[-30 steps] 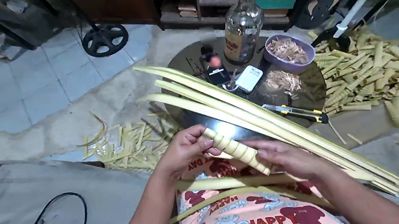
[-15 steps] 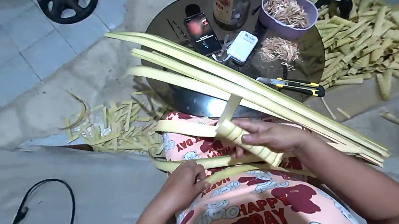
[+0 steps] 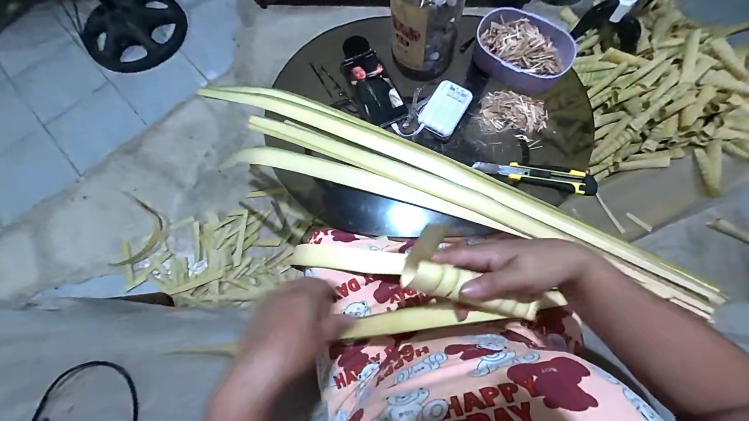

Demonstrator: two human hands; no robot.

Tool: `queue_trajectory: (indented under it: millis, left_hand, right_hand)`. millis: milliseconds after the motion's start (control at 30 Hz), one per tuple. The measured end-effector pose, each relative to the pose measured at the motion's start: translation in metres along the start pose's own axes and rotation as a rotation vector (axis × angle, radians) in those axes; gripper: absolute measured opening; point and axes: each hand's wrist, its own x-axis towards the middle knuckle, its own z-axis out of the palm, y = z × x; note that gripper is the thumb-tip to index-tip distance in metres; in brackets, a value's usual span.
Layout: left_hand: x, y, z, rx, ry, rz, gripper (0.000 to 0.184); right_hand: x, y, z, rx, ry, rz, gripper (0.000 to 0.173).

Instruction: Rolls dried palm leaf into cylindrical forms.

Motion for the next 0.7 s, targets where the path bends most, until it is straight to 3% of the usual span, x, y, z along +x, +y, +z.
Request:
queue_trajectory:
  millis: [67,133,233,333,433,533,600,700]
  left_hand:
    - [0.024,0.046,0.035,-0.405,-0.033,0.168,0.031]
    - [0.037,0.054,0.048,-0.728,-0.107,0.203,0.027]
    - [0.049,0.041,0.041,-0.735,-0.158,0.169,0.018]
    - [0.058,0.061,0.043,-0.827,-0.033,0.157,0.019]
    - [0.072,0.062,0.038,-0.872,0.192,0.105,0.020]
    - [0.081,0.056,0.032,-0.880,0.301,0.066,0.025]
    - [0.087,0.059,0.029,-0.878,0.327,0.067,0.029]
    - [0.094,0.066,0.028,-0.856,0.339,0.070,0.033]
  right_hand:
    - [0.014,-0.009,0.003,-0.098,-0.034,-0.063,0.061]
    - [0.007,-0.016,-0.005,-0.160,-0.005,-0.080,0.061]
    - [-0.009,-0.017,-0.017,-0.192,0.082,-0.067,0.059]
    - [0.001,-0.017,-0.002,-0.174,0.260,-0.130,0.060]
    - [-0.002,-0.016,-0.003,-0.183,0.693,-0.157,0.056]
    - [-0.011,0.001,-0.013,-0.542,1.010,0.012,0.057]
    - [-0.006,0.003,-0.006,-0.771,1.066,0.123,0.056]
    - [0.005,0.009,0.004,-0.937,1.063,0.157,0.069]
